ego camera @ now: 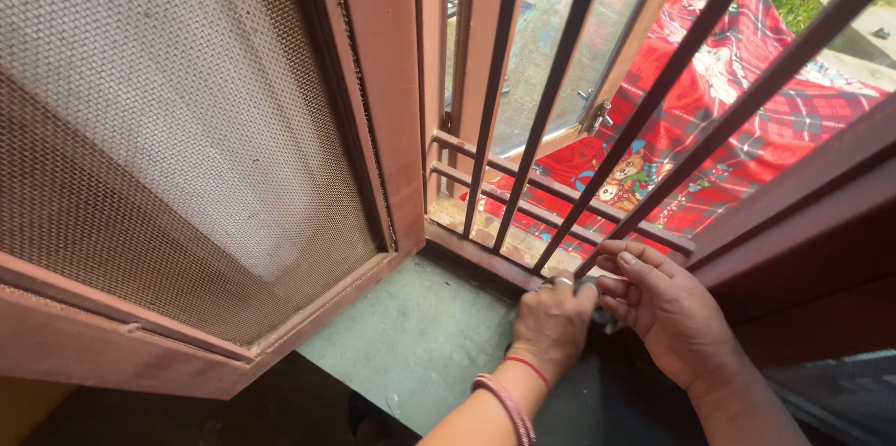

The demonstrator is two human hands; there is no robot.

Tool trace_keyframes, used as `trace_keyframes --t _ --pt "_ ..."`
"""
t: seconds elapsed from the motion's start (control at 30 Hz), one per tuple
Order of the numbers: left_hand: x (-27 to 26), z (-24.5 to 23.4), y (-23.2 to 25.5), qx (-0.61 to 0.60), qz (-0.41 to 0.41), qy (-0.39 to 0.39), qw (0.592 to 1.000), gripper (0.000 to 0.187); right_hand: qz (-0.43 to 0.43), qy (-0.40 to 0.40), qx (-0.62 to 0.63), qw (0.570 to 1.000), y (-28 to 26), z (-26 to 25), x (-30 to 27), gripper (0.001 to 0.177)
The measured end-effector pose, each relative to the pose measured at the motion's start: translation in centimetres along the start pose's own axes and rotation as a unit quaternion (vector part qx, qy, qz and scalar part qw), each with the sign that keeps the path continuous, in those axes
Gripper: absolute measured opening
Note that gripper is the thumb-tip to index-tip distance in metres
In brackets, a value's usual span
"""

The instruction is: The person cleans a window with a metal grille and a mesh screen using a dark cloth. They wipe the metal bars, the screen, and the window frame. At one point, they use a spray bottle to apply liquid to the cloth before continuing to wipe the window.

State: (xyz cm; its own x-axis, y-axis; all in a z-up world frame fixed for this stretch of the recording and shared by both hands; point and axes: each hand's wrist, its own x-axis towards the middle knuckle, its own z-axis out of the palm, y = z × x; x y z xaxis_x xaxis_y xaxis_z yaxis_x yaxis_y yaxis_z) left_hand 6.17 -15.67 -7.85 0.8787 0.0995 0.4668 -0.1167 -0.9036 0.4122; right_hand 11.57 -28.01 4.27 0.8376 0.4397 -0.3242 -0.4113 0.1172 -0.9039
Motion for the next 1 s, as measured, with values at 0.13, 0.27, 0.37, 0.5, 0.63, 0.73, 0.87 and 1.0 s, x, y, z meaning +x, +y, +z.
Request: trace_keyframes --t 0.13,0.27,0.37,0.5,0.63,0.73,0.87,1.0 --pt "0.6 3.0 1.4 -0.026 -0.062 -0.04 0.997 0.014 0.008 -0.007 0.003 1.0 -0.1 -0.5 0.0 0.036" --pt "0.8 2.5 2.9 -0.143 -0.138 -0.044 0.979 0.018 0.012 0.001 0.008 1.0 -0.1 -0.3 0.2 0.039" --pt "1.1 1.5 3.9 -0.218 -0.191 -0.054 0.956 0.022 0.017 0.011 0.007 1.0 -0.2 -0.3 0.0 0.04" --pt "0.7 1.7 2.5 -0.152 -0.07 -0.061 0.984 0.017 0.017 -0.004 -0.001 1.0 0.0 -0.5 0.5 0.038" --pt "0.3 3.6 1.4 -0.022 0.06 -0.081 0.995 0.013 0.011 -0.021 -0.005 1.0 0.2 -0.8 0.6 0.038" --pt "0.4 4.3 0.8 0.03 0.124 -0.097 0.987 0.014 0.024 -0.01 -0.01 1.0 -0.3 -0.7 0.3 0.039" --pt "1.2 3.9 -0.3 0.105 0.117 -0.093 0.983 0.017 0.021 -0.044 -0.002 0.999 -0.4 -0.7 -0.3 0.041" --pt "1.7 2.8 1.0 0.015 -0.002 -0.152 0.988 0.019 0.014 -0.05 -0.001 0.999 -0.4 -1.0 -0.7 0.041"
